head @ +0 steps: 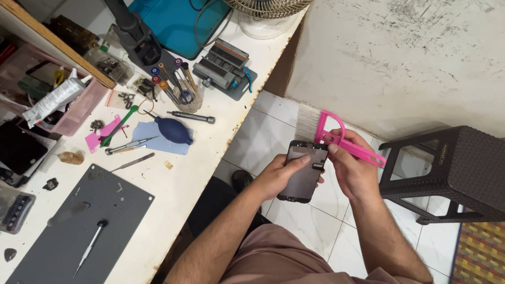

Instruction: Cleaning a phone frame with a brush and unboxing a new screen and battery for repair.

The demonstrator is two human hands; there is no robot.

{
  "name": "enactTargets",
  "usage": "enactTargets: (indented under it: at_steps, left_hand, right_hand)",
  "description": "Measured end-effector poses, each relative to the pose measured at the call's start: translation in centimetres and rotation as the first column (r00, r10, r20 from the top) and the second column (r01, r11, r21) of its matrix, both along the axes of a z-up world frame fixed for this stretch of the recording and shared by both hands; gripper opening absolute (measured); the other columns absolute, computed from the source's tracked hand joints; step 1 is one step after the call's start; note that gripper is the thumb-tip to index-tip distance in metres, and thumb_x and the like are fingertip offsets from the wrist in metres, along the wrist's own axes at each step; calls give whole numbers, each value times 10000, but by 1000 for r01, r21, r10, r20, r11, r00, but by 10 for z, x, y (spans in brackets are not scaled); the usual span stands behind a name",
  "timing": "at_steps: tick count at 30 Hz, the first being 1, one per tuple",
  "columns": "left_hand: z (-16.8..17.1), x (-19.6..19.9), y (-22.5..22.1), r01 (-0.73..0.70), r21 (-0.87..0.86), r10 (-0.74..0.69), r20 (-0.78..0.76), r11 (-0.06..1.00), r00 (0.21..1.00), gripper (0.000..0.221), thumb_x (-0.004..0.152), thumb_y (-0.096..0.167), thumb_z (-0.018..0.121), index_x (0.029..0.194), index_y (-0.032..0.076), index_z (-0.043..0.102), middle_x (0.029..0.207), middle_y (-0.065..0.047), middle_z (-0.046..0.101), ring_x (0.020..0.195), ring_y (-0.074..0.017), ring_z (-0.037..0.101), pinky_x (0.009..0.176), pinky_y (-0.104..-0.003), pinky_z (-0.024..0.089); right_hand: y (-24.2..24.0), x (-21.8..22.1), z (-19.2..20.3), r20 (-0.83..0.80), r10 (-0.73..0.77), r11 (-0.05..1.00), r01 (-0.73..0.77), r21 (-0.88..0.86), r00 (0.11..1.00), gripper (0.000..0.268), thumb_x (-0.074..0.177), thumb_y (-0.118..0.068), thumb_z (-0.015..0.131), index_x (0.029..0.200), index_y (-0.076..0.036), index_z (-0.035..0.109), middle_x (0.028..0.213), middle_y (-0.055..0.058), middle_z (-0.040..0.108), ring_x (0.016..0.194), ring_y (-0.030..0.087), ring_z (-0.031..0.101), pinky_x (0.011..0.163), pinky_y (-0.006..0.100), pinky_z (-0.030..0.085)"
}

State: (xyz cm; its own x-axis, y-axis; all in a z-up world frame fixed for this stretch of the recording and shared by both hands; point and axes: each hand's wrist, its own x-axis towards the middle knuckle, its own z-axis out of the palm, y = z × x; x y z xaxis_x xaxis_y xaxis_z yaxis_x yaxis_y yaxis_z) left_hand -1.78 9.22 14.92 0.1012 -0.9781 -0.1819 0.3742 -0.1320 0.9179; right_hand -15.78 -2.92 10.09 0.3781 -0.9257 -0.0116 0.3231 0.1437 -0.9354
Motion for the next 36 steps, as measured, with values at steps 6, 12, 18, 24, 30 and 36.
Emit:
enactTargets:
  at_steps: [6,12,18,24,30,36]
  left_hand:
    - [-9,2,0,15,-18,-15,-13,1000,1000,377,973,391,683,1072,43,792,878,-125,752,842,-143,668,855,-353,569]
    - [-35,1,-3,6,50,10,-303,999,953,420,976,419,633,1167,61,744,1049,-169,757,945,-270,731,947,-454,575]
    - [-34,16,0,4,10,4,-654,1000,757,610,981,527,444,1282,22,609,1142,-263,706,1042,-410,709,955,-567,553]
    - [-39,31,17,-74,3,56,-669,997,741,642,996,536,430,1293,-3,615,1093,-327,698,969,-466,722,878,-612,586]
    - [-35,71,76,-164,-13,121,-615,986,779,687,1037,555,411,1373,-24,562,1167,-268,691,964,-335,699,816,-410,568]
    - [-39,120,173,-504,5,424,-548,864,721,683,985,546,471,1409,17,548,1198,-243,685,964,-326,698,802,-425,566]
  right_hand:
    - [1,-1,-7,-113,-18,989,1,-149,993,476,776,109,782,1231,57,651,1063,185,670,1068,252,675,888,360,570]
    - [-3,3,-4,-111,-54,982,33,-185,992,436,799,65,791,1213,52,657,1039,198,683,951,237,685,847,374,596]
    - [-4,5,12,5,-61,990,61,-125,998,346,904,1,715,1238,35,632,1046,184,673,924,224,696,849,345,625]
    - [-5,13,3,-2,-48,985,47,-165,999,313,937,0,687,1244,27,631,1054,178,663,911,220,687,837,352,625]
    - [11,44,9,-32,4,989,-9,-145,999,177,980,-58,649,1152,-83,616,1101,82,710,1031,176,722,838,293,571]
    - [54,102,7,-66,188,965,-196,-173,980,134,977,-37,603,1100,-89,593,1055,118,716,942,184,700,876,298,582]
